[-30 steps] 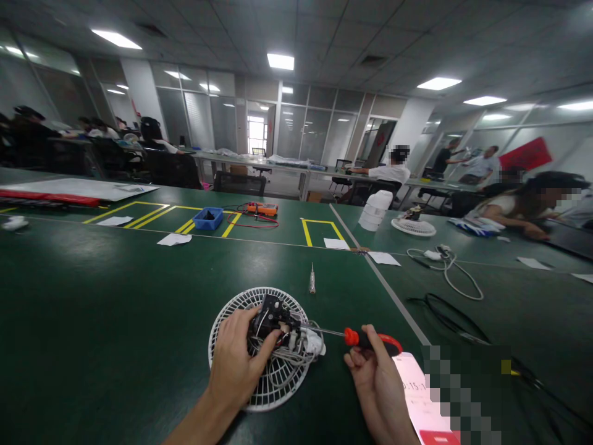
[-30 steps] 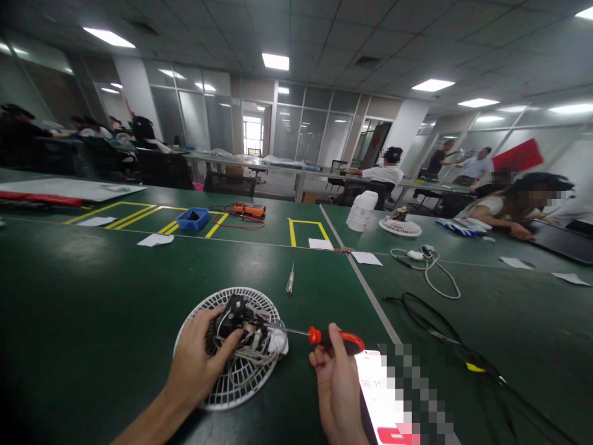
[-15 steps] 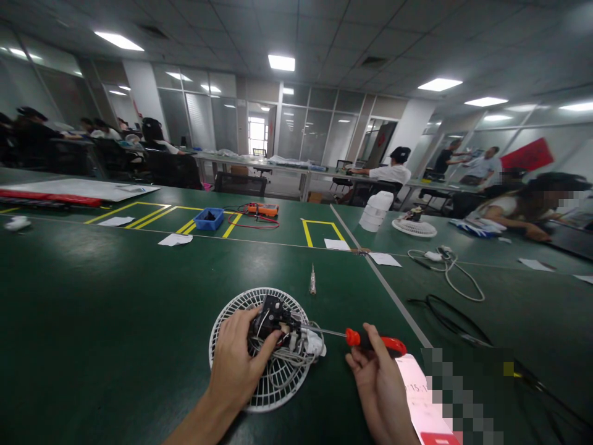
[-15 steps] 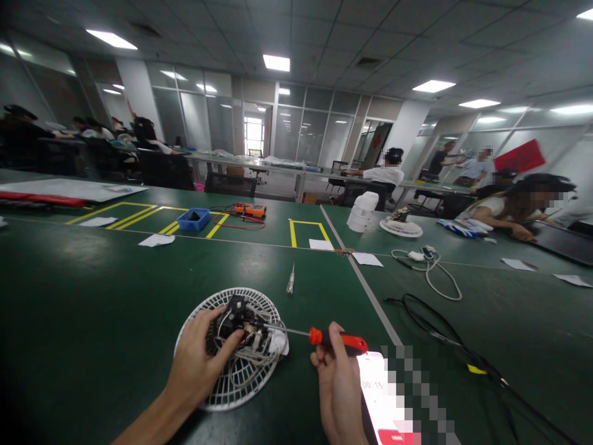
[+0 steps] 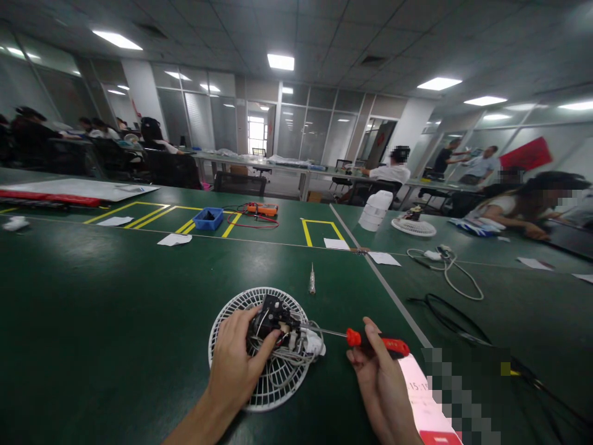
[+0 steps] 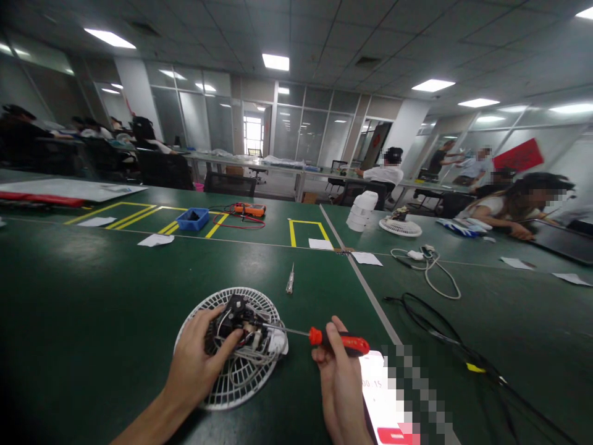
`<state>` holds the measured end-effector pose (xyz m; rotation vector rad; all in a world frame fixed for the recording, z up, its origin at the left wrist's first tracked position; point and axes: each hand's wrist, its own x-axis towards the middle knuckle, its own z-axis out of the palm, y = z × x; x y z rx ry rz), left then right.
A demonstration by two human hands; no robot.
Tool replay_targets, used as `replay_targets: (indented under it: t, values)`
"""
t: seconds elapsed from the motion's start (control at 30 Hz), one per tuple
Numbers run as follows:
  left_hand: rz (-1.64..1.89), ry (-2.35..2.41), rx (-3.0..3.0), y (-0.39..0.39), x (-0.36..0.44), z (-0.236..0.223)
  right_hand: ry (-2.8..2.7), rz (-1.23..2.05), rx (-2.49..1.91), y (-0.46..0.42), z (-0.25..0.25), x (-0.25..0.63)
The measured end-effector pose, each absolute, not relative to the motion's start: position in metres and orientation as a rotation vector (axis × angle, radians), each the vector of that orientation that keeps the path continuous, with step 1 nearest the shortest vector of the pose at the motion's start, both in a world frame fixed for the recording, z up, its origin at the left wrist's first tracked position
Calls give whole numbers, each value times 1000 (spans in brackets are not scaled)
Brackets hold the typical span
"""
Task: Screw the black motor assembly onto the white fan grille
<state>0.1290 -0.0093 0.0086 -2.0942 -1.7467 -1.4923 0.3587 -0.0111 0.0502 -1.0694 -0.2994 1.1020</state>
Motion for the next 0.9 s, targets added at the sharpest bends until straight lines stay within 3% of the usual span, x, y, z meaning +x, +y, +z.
replay_targets:
  t: [0.9]
  values:
    - [-1499,-1781,-2114,-12,127,11,-247,1144,-1070,-11,50,357]
